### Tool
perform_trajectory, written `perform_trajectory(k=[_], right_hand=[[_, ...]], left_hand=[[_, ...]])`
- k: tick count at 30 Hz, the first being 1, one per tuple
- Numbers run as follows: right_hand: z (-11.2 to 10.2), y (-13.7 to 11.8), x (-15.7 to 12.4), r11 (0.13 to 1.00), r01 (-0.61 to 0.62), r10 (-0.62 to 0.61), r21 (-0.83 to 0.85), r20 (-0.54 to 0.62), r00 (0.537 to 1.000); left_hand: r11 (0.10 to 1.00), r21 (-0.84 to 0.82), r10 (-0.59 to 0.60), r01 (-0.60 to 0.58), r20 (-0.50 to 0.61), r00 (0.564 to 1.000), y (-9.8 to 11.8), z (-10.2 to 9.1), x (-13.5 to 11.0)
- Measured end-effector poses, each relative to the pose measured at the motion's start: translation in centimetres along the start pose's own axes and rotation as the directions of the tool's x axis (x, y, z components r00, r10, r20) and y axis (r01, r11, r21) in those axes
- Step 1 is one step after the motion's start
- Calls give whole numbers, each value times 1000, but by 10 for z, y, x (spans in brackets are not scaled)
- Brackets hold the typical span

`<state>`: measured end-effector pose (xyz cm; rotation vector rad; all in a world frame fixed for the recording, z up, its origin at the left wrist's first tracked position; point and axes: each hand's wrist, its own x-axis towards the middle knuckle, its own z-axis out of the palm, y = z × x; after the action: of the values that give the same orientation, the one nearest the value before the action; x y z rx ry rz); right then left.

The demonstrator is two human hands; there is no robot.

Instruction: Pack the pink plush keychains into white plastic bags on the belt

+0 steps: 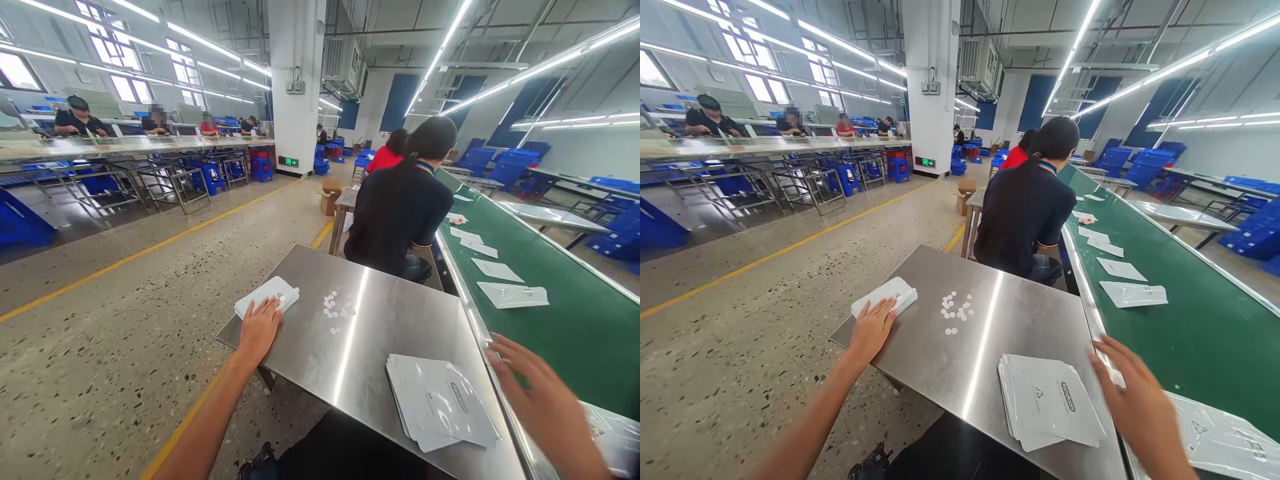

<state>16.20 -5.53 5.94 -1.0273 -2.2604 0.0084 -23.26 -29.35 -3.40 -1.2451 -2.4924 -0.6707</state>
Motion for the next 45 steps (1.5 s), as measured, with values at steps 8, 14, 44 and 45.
perform_trajectory(k=[8, 14, 44, 45], right_hand=[[45, -158, -14, 855, 269, -381, 443, 185, 906], [43, -185, -41, 812, 194, -519, 551, 529, 671], [107, -152, -118, 845, 532, -535, 54, 114, 837], [109, -151, -121, 839, 536, -542, 88, 71, 837]], left_hand=[[738, -591, 411, -326, 11, 912, 42, -61, -48], [432, -777, 523, 458, 629, 575, 58, -92, -75], [85, -548, 7, 832, 836, 549, 46, -30, -97], [75, -553, -4, 830, 832, 555, 47, -31, -97]])
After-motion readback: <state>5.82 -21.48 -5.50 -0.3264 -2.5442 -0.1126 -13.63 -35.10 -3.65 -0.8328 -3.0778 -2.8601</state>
